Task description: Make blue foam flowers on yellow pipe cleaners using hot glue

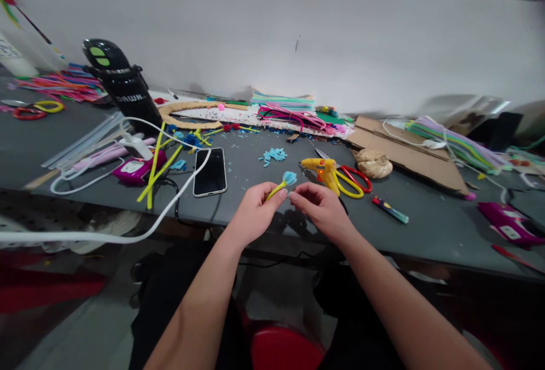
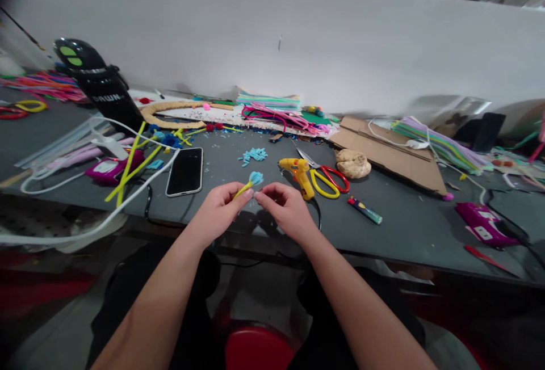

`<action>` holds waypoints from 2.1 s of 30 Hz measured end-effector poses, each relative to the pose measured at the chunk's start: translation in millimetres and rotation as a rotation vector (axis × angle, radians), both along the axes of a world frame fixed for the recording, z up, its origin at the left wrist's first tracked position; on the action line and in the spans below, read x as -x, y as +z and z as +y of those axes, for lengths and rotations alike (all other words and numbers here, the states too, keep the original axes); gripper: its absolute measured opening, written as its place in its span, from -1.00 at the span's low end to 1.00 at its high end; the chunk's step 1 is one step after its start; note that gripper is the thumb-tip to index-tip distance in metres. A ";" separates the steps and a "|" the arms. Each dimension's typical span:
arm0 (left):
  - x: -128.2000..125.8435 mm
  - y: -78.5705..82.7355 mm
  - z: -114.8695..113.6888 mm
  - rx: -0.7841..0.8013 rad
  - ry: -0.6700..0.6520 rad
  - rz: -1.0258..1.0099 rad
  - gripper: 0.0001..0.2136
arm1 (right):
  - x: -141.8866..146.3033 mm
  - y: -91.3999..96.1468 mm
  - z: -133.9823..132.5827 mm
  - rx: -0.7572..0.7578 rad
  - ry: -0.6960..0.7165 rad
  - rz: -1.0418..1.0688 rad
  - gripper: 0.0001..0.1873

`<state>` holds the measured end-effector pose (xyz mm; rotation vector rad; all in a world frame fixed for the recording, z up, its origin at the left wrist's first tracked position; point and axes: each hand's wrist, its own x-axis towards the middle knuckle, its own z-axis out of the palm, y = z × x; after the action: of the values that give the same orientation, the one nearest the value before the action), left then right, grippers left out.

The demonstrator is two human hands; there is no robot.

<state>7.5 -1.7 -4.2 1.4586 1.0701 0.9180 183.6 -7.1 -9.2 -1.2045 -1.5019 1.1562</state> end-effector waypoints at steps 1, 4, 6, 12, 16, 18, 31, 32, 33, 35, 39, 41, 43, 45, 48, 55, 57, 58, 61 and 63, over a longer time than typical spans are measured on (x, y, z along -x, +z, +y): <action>0.0 -0.5 0.2 -0.001 0.001 0.002 -0.70 | -0.2 0.5 -0.5 0.008 0.006 -0.002 -0.65; -0.1 -1.5 0.8 -0.013 0.007 0.005 -0.71 | -2.3 4.2 -1.9 0.010 0.028 -0.029 -0.66; 0.0 -1.5 1.1 -0.023 0.017 0.024 -0.69 | -5.7 7.4 -2.3 -0.010 0.023 -0.063 -0.67; 0.0 -2.4 1.5 -0.104 0.089 0.192 -0.67 | -14.5 11.7 -1.9 -0.116 -0.068 -0.159 -0.72; -1.3 -6.6 2.1 -0.175 0.085 0.238 -0.70 | -12.0 8.2 -2.2 -0.196 -0.116 -0.208 -0.73; -1.7 -8.8 2.2 -0.193 0.076 0.251 -0.71 | -10.2 6.1 -2.4 -0.218 -0.120 -0.222 -0.74; -1.8 -9.5 -0.5 -0.229 0.039 0.276 -0.74 | -2.9 1.6 -5.1 -0.290 -0.171 -0.294 -0.78; -1.7 -9.3 -0.4 -0.232 0.035 0.273 -0.74 | -3.1 1.6 -5.3 -0.292 -0.175 -0.300 -0.78; -1.6 -9.1 -0.4 -0.233 0.031 0.271 -0.74 | -3.3 1.6 -5.5 -0.293 -0.180 -0.308 -0.78; -1.6 -8.7 -0.2 -0.232 0.028 0.267 -0.74 | -4.2 1.7 -5.8 -0.293 -0.192 -0.322 -0.77; -1.9 -7.4 -0.3 -0.234 0.020 0.265 -0.74 | -5.8 1.9 -6.1 -0.299 -0.211 -0.329 -0.75; -2.1 -6.9 -0.3 -0.238 0.016 0.264 -0.74 | -6.1 1.7 -6.0 -0.304 -0.219 -0.322 -0.75; -2.1 -6.9 -0.3 -0.240 0.013 0.262 -0.74 | -6.1 1.5 -5.9 -0.314 -0.224 -0.315 -0.76; -1.9 -7.2 -0.4 -0.244 0.010 0.257 -0.74 | -5.9 1.4 -6.0 -0.327 -0.230 -0.319 -0.77; -1.8 -7.7 -0.8 -0.244 0.001 0.253 -0.74 | -5.8 1.6 -6.2 -0.339 -0.228 -0.335 -0.79; -1.6 -7.1 -0.5 -0.231 0.002 0.255 -0.74 | -6.5 0.8 -7.2 -0.341 -0.240 -0.352 -0.79; -1.2 -7.7 -0.3 -0.224 0.008 0.253 -0.74 | -7.6 1.2 -7.3 -0.350 -0.252 -0.359 -0.81; -1.1 -8.1 -0.2 -0.220 0.010 0.251 -0.74 | -8.3 1.6 -7.2 -0.362 -0.259 -0.362 -0.83; -1.2 -9.7 0.0 -0.210 0.013 0.247 -0.73 | -10.4 2.8 -6.4 -0.381 -0.262 -0.350 -0.83; -1.7 -10.6 0.1 -0.214 0.009 0.247 -0.74 | -10.9 2.9 -5.9 -0.356 -0.240 -0.323 -0.73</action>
<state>9.2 -1.6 -14.7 1.7808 1.1857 0.8961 194.5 -13.1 -6.3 -1.3173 -1.6596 0.5234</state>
